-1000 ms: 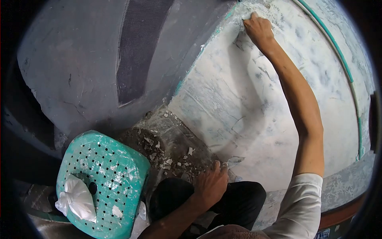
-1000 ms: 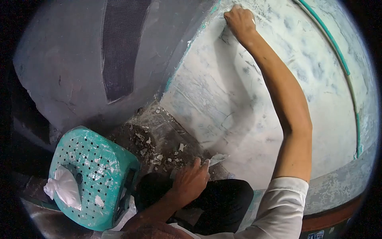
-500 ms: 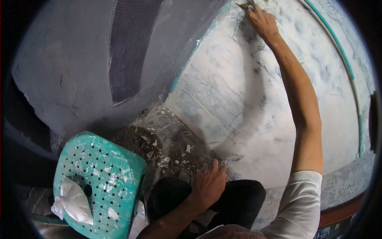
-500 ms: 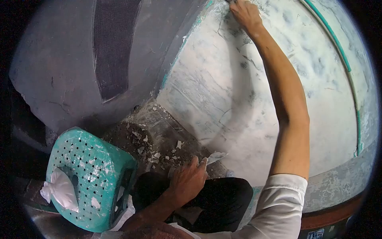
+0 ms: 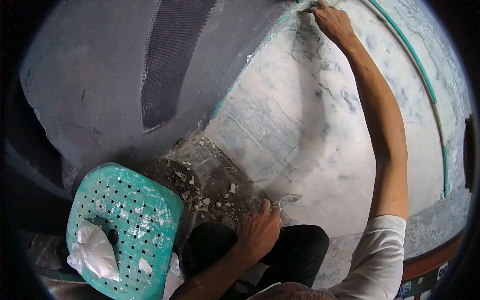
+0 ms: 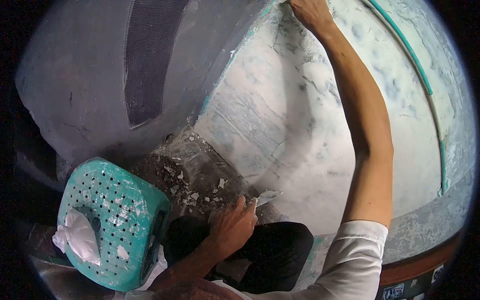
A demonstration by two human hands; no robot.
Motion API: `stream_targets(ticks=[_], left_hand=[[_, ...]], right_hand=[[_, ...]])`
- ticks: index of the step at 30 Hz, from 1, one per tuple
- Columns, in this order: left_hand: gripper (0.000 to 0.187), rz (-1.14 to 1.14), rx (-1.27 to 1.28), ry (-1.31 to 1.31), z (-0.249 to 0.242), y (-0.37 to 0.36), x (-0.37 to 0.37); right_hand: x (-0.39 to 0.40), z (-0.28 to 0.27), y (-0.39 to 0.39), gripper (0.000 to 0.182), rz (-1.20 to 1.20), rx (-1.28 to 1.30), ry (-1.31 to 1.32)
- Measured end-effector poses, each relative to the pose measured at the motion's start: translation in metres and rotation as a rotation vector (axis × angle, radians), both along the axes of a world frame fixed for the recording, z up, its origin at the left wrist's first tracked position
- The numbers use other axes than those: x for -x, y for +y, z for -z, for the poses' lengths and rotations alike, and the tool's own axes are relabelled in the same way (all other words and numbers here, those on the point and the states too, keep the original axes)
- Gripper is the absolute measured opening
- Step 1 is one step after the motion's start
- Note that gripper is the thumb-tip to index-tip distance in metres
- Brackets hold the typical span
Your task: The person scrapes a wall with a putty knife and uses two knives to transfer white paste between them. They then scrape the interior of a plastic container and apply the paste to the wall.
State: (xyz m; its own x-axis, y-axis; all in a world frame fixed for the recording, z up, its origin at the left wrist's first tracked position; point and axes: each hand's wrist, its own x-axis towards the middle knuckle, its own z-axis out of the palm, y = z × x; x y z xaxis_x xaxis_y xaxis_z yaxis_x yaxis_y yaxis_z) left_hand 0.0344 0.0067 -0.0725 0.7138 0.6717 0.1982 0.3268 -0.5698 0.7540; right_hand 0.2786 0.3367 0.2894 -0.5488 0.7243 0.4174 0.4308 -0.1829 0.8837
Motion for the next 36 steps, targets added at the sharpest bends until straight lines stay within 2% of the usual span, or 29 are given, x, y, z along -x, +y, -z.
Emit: stream_targets(ticks=[2,7,8,10,13,16,20,22,24,26,28,32,36], left_hand=[[0.047,0.008,0.01,0.004,0.002,0.0,-0.003],[0.047,0.029,0.041,0.006,-0.001,0.0,-0.004],[0.047,0.033,0.054,0.005,-0.002,0.002,-0.004],[0.047,0.026,0.042,0.004,-0.001,0.002,-0.002],[0.047,0.01,0.013,0.0,-0.001,0.002,0.003],[0.047,0.008,0.005,-0.015,0.001,0.001,0.005],[0.047,0.008,0.0,-0.019,0.001,0.0,0.003],[0.046,0.01,0.011,-0.008,0.001,0.001,0.0],[0.046,0.018,0.02,0.009,0.0,0.001,-0.003],[0.045,0.011,0.017,0.019,-0.002,0.0,-0.006],[0.045,0.018,0.026,0.031,-0.003,0.002,-0.008],[0.044,0.004,0.013,0.044,-0.005,0.004,-0.005],[0.043,0.004,0.007,0.023,-0.006,0.003,-0.001]], right_hand=[[-0.004,-0.001,0.027,0.023,-0.049,0.021,0.007],[-0.013,0.005,0.029,0.021,0.209,0.005,0.038],[-0.022,0.004,0.021,0.021,0.208,0.007,0.033],[-0.063,-0.007,0.006,0.009,-0.069,0.064,-0.149],[-0.048,-0.011,-0.039,0.011,0.004,0.113,-0.094],[-0.029,-0.029,-0.051,0.017,0.051,0.161,-0.086],[-0.018,-0.038,-0.028,0.019,0.083,0.073,-0.053],[-0.003,-0.027,-0.009,0.022,-0.134,0.123,0.009],[-0.009,-0.013,0.024,0.022,-0.037,0.033,-0.024],[-0.013,-0.001,0.023,0.023,-0.028,0.02,0.035],[-0.02,0.004,0.013,0.024,0.138,0.039,0.05],[-0.043,-0.001,-0.027,0.02,0.007,0.113,-0.026],[-0.026,0.0,-0.089,0.023,0.069,0.129,0.164]])
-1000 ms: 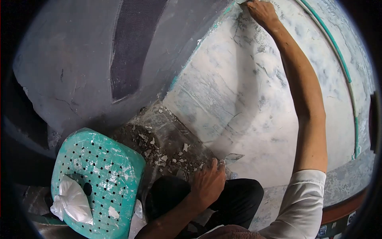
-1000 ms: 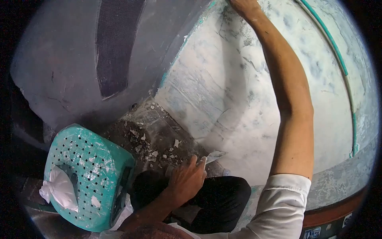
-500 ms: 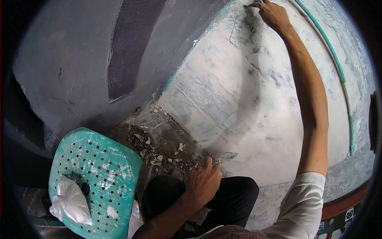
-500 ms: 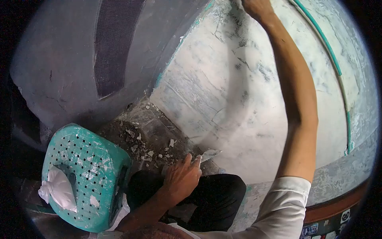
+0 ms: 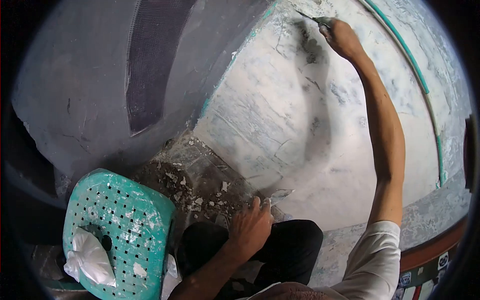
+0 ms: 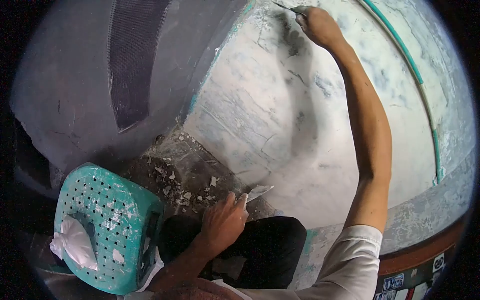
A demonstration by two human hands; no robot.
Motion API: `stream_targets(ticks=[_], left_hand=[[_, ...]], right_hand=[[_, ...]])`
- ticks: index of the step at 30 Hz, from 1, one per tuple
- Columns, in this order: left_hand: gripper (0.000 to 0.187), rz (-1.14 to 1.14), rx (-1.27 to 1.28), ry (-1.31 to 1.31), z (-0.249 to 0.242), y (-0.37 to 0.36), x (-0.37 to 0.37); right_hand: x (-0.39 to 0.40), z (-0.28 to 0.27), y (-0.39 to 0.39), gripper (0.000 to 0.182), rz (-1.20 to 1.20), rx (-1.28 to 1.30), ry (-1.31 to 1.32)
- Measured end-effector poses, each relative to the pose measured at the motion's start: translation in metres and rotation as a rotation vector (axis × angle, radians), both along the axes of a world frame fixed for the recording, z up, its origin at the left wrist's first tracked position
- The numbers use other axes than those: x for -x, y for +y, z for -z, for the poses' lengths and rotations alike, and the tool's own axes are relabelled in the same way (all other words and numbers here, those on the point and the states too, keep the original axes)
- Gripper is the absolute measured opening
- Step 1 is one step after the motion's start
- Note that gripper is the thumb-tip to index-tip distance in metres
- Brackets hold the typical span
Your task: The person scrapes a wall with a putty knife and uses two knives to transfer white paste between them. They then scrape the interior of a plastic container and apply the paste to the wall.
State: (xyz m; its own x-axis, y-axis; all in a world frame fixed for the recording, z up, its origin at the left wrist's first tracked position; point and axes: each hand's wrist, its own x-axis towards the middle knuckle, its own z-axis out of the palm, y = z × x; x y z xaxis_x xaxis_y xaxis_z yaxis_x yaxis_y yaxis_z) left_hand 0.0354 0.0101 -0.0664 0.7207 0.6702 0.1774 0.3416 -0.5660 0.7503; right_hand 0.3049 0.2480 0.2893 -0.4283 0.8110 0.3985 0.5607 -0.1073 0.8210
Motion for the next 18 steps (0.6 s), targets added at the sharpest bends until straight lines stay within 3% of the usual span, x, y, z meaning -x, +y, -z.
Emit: stream_targets(ticks=[2,3,4,6,7,8,10,12,13,18], left_hand=[[0.039,-0.012,0.059,-0.054,-0.004,0.001,0.002],[0.039,-0.015,0.056,-0.056,-0.007,0.002,0.003],[0.035,-0.035,0.117,-0.146,-0.012,0.004,0.004],[0.032,-0.054,0.176,-0.242,-0.015,0.01,0.001],[0.029,-0.116,0.217,-0.469,-0.011,0.012,-0.005],[0.028,-0.177,0.258,-0.692,-0.01,0.015,-0.008],[0.025,-0.157,0.414,-0.737,-0.015,0.024,-0.002],[0.024,-0.068,0.791,-0.947,-0.015,0.027,0.004],[0.027,-0.059,0.905,-0.988,-0.02,0.027,0.009],[0.028,0.0,0.917,-1.022,-0.025,0.025,0.016]], right_hand=[[0.003,0.002,-0.017,0.032,-0.178,0.312,1.112],[-0.017,0.001,-0.018,0.041,-0.241,0.457,1.249],[-0.015,0.006,-0.022,0.041,-0.244,0.458,1.248],[-0.013,0.02,-0.042,0.041,-0.269,0.39,1.621],[-0.008,0.03,-0.052,0.04,-0.316,0.382,1.681],[-0.004,0.029,-0.072,0.049,-0.266,0.568,1.616],[0.036,0.049,-0.12,0.05,-0.233,0.46,1.318],[0.042,0.08,-0.164,0.045,-0.298,0.384,1.247],[0.044,0.096,-0.187,0.042,-0.324,0.413,1.316],[0.041,0.141,-0.254,0.038,-0.349,0.571,1.603]])
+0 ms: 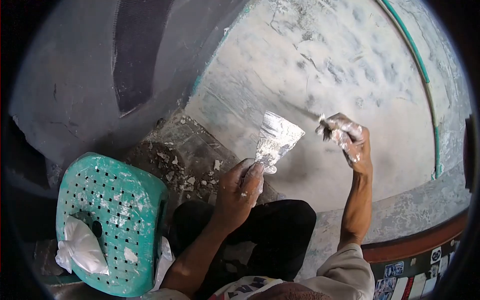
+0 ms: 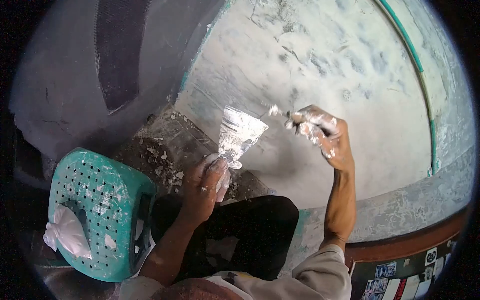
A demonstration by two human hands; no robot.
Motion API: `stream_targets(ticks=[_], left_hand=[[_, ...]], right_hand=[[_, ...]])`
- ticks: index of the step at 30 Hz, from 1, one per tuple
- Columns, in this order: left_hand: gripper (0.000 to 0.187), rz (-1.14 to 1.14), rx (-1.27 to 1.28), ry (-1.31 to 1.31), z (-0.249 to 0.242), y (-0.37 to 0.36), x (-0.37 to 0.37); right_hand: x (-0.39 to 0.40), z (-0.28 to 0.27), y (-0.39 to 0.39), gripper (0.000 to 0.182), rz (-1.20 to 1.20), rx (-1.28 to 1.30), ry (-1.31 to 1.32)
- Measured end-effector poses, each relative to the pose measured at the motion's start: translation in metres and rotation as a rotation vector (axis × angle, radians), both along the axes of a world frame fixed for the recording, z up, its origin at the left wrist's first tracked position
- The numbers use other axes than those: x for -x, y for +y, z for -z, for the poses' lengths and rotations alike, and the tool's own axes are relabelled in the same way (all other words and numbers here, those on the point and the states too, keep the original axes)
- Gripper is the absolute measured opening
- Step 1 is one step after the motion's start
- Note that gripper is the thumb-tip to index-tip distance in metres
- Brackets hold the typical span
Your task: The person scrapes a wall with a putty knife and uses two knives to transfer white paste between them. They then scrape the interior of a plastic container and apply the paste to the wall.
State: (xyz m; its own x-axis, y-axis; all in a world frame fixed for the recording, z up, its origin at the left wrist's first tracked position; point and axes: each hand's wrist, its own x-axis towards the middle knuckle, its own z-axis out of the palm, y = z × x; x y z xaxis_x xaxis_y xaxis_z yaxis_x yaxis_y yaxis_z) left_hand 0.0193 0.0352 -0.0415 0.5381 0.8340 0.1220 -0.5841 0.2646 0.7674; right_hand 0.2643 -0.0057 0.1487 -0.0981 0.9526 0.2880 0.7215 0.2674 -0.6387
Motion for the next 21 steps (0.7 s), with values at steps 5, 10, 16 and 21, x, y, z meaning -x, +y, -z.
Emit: stream_targets(ticks=[5,10,16,21], left_hand=[[0.026,0.01,-0.09,0.036,-0.009,-0.004,0.003],[0.026,0.105,-0.101,0.037,-0.004,-0.007,-0.001],[0.022,0.008,-0.219,0.074,0.002,-0.01,-0.009],[0.016,-0.18,-0.242,0.107,0.005,-0.01,-0.01]], right_hand=[[-0.004,0.026,-0.021,0.032,-0.044,0.017,0.154],[-0.026,0.049,-0.029,0.03,0.034,0.068,0.208],[-0.039,0.061,-0.031,0.032,0.069,0.106,0.286],[-0.052,0.07,-0.044,0.028,0.216,-0.018,-0.131]])
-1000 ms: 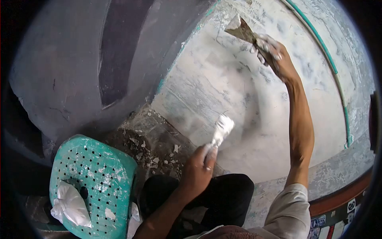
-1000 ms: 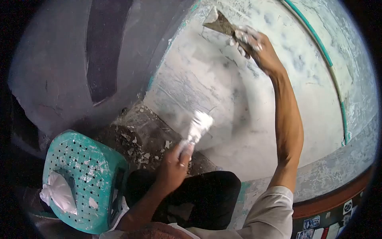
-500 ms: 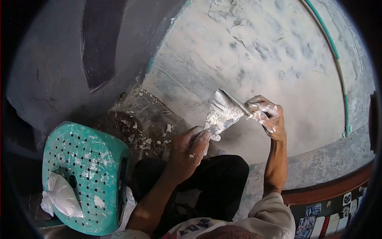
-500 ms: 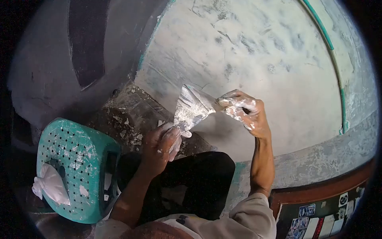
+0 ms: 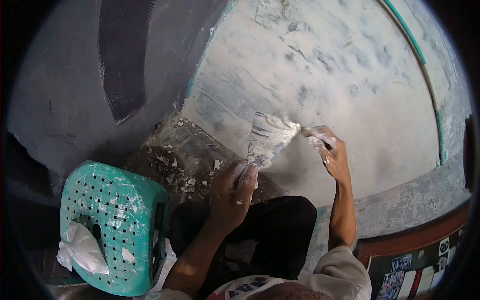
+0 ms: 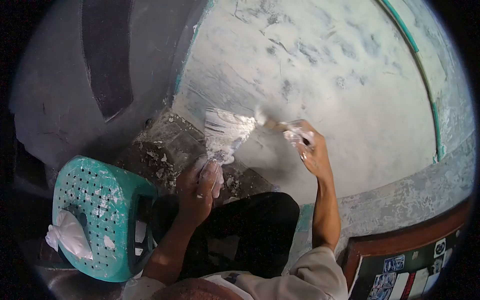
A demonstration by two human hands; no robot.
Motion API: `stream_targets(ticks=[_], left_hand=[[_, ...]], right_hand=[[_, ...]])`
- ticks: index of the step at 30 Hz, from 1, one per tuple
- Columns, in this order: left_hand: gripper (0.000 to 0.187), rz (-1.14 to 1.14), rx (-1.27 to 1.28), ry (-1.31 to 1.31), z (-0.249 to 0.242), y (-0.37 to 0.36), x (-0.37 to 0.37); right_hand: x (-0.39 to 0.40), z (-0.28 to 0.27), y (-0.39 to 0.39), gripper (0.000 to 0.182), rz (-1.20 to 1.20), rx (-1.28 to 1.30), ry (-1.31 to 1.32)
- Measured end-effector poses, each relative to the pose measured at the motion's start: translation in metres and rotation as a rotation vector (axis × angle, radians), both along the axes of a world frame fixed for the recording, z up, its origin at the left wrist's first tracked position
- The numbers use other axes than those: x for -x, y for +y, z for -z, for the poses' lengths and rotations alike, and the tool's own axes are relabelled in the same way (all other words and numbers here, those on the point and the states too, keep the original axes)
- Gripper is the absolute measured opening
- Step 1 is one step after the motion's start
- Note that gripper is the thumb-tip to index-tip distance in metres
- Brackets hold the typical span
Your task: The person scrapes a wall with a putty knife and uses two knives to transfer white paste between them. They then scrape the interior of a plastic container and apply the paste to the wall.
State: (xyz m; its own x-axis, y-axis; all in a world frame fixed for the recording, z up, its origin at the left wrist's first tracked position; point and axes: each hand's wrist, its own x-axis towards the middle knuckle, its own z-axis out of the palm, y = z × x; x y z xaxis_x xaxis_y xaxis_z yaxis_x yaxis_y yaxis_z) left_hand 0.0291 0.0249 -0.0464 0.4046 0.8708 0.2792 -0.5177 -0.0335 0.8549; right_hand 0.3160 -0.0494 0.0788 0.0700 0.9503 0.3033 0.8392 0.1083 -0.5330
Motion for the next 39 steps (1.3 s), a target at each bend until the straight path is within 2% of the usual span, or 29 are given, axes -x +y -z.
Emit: stream_targets(ticks=[1,3,4,5,7,9,12,14,17,20,22,26,28,29,32,33,35,36,39], left_hand=[[0.014,-0.143,-0.093,0.067,0.002,0.001,-0.003],[0.016,-0.221,-0.167,0.095,0.003,0.003,-0.008],[0.02,-0.295,-0.241,0.116,0.002,0.004,-0.01],[0.02,-0.286,-0.242,0.121,0.002,0.005,-0.011],[0.02,-0.325,-0.284,0.245,0.002,0.004,-0.012],[0.015,-0.298,-0.284,0.288,0.0,0.002,-0.01],[0.022,-0.305,-0.319,0.353,-0.002,0.003,-0.01],[0.027,-0.326,-0.354,0.377,0.0,0.003,-0.011],[0.019,-0.34,-0.424,0.394,0.004,0.001,-0.016],[0.03,-0.284,-0.417,0.479,0.001,-0.002,-0.015],[0.053,-0.224,-0.499,0.609,0.001,-0.001,-0.011],[0.061,-0.236,-0.495,0.686,0.004,0.002,-0.012],[0.062,-0.2,-0.53,0.831,0.011,0.0,-0.015],[0.062,-0.207,-0.534,0.828,0.011,0.0,-0.016],[0.061,-0.163,-0.505,0.846,0.01,0.0,-0.015],[0.06,-0.139,-0.48,0.843,0.009,0.001,-0.013],[0.059,-0.14,-0.466,0.823,0.008,0.002,-0.013],[0.058,-0.149,-0.491,0.841,0.008,0.002,-0.013],[0.055,-0.166,-0.511,0.833,0.013,-0.002,-0.015]], right_hand=[[0.01,0.0,-0.001,0.028,-0.008,-0.003,0.002],[0.034,0.001,-0.01,0.038,0.215,-0.406,-0.358],[0.033,0.001,-0.017,0.048,0.182,-0.48,-0.591],[0.044,-0.003,-0.021,0.048,0.192,-0.477,-0.587],[0.076,-0.018,-0.027,0.055,0.158,-0.441,-1.006],[0.084,-0.019,-0.026,0.056,0.159,-0.467,-1.061],[0.091,-0.019,-0.022,0.052,0.146,-0.438,-1.209],[0.095,-0.018,-0.019,0.052,0.141,-0.422,-1.203],[0.094,-0.011,-0.013,0.052,0.137,-0.398,-1.184],[0.092,-0.001,-0.009,0.052,0.116,-0.382,-1.149],[0.093,0.0,-0.009,0.056,0.088,-0.358,-1.095],[0.091,-0.003,-0.012,0.059,0.06,-0.378,-0.994],[0.087,-0.005,-0.011,0.058,0.016,-0.432,-0.704],[0.086,-0.006,-0.009,0.058,0.014,-0.439,-0.707],[0.068,-0.002,-0.001,0.042,0.028,-0.402,-0.356],[0.067,-0.004,0.004,0.042,0.019,-0.421,-0.368],[0.066,-0.013,0.015,0.036,0.107,-0.133,0.267],[0.064,-0.025,0.024,0.031,0.129,-0.022,0.169],[0.04,-0.053,0.064,0.024,0.111,-0.079,0.007]])
